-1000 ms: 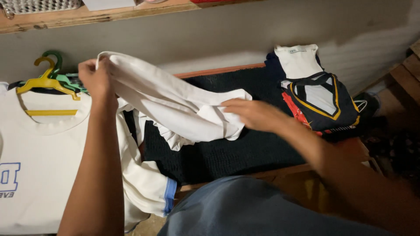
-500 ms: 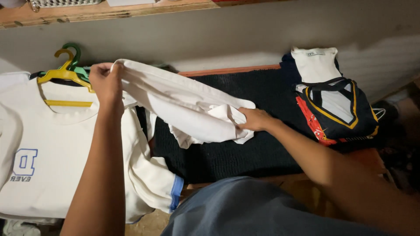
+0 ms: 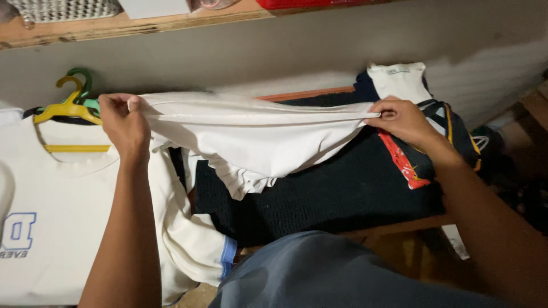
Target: The recorder is seen folding various pieces of white clothing on a table.
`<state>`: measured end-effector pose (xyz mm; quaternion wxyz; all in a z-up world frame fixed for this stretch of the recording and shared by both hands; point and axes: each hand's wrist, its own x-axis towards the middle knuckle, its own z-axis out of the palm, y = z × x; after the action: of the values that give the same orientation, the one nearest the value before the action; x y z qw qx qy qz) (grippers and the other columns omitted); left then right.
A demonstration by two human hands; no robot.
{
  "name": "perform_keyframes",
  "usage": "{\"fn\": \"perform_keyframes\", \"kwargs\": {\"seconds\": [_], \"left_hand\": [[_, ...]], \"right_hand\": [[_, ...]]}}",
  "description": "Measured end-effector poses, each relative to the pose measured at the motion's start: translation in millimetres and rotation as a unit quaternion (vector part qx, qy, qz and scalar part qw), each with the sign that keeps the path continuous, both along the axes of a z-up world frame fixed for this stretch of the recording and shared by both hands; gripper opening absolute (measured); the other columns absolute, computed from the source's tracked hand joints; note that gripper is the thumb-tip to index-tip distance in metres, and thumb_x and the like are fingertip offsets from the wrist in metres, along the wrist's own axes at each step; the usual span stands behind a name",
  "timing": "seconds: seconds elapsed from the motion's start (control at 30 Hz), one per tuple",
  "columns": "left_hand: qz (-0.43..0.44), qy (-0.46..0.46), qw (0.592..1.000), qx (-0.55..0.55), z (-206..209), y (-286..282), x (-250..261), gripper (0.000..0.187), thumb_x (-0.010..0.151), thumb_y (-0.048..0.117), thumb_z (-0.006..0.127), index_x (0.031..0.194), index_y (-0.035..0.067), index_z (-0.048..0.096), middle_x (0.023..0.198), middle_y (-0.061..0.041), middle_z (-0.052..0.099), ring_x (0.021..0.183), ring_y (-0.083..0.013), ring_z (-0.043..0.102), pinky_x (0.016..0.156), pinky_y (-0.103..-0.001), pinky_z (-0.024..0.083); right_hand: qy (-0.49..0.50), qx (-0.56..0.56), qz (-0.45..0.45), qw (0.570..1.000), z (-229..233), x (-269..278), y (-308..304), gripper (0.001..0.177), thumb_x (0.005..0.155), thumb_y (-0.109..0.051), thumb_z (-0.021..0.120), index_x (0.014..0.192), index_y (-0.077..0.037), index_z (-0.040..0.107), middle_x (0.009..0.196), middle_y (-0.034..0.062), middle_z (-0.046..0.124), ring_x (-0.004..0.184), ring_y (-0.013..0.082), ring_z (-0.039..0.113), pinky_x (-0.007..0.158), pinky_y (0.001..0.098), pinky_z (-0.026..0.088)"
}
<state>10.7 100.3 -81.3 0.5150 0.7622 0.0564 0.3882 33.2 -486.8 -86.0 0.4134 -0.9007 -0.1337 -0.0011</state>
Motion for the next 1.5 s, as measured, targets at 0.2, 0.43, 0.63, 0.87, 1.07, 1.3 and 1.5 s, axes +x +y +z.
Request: {"fn": "perform_keyframes", "kwargs": {"seconds": [0.2,0.43,0.63,0.87,1.07,1.3,1.5], "left_hand": [[-0.084,0.038,0.979,-0.18,-4.2,0.5,29.0,0.014,0.104,0.012,0.051,0.116,0.007,0.047,0.096,0.0,0.055,0.08,-0.0103,0.053,0.075,-0.028,0.048],[-0.269,0.032,0.918,-0.289,16.7,2.5,6.5,0.033,0.093,0.009,0.042,0.123,0.02,0.05,0.105,-0.004,0.041,0.092,-0.0136,0.049,0.086,-0.028,0.055],[-0.237,0.239,0.931,0.14,57.9,3.0,-28.2,0.014,0.092,0.002,0.064,0.102,0.011,0.062,0.112,-0.006,0.04,0.1,-0.0177,0.052,0.069,-0.032,0.056],[-0.264,-0.001,0.964,0.033,44.3,-45.6,-13.8,0.049,0.089,-0.01,0.083,0.125,0.008,0.055,0.111,-0.006,0.064,0.103,-0.0147,0.068,0.089,-0.03,0.062],[-0.378,0.007,0.922,0.085,67.5,-196.4,-4.5,0.057,0.075,-0.005,0.085,0.125,0.01,0.062,0.099,0.001,0.062,0.091,-0.0119,0.065,0.082,-0.029,0.062],[-0.487,0.075,0.864,0.1,34.5,-200.3,3.3,0.032,0.093,0.015,0.082,0.116,0.005,0.062,0.107,-0.003,0.069,0.106,-0.0154,0.069,0.096,-0.032,0.056],[-0.385,0.25,0.879,0.13,-38.0,-169.5,16.6,0.052,0.084,0.016,0.079,0.129,0.007,0.053,0.107,-0.017,0.067,0.099,-0.0249,0.069,0.087,-0.036,0.056]], "right_hand": [[-0.1,-0.145,0.062,0.982,24.6,-21.3,-10.7,0.025,0.094,-0.023,0.075,0.105,0.0,0.078,0.121,0.0087,0.072,0.105,0.0175,0.068,0.091,0.0295,0.053],[-0.021,-0.066,-0.081,0.994,-5.9,-22.1,-34.7,0.029,0.093,-0.022,0.078,0.104,0.005,0.076,0.101,0.0141,0.074,0.087,0.0207,0.072,0.079,0.0302,0.057],[-0.024,0.072,-0.091,0.993,-1.2,-40.5,-33.6,0.024,0.089,-0.007,0.081,0.107,0.008,0.076,0.103,0.0147,0.077,0.092,0.0163,0.074,0.085,0.0251,0.059],[-0.023,0.0,-0.024,0.999,7.1,-26.0,3.0,0.043,0.078,-0.009,0.084,0.118,-0.002,0.069,0.119,0.0104,0.07,0.108,0.0208,0.068,0.091,0.0336,0.056],[-0.11,0.101,0.17,0.974,66.0,-39.7,147.8,0.065,0.085,-0.017,0.083,0.142,-0.004,0.055,0.14,0.014,0.062,0.132,0.0265,0.06,0.111,0.0424,0.049],[-0.051,0.222,0.037,0.973,53.2,-33.9,107.2,0.026,0.098,-0.013,0.065,0.122,-0.004,0.065,0.109,0.0032,0.072,0.1,0.0168,0.073,0.089,0.0338,0.063],[-0.063,0.495,0.019,0.867,74.4,-51.8,48.9,0.017,0.11,-0.017,0.063,0.117,-0.002,0.067,0.11,0.0061,0.074,0.101,0.015,0.07,0.094,0.0304,0.059]]}}
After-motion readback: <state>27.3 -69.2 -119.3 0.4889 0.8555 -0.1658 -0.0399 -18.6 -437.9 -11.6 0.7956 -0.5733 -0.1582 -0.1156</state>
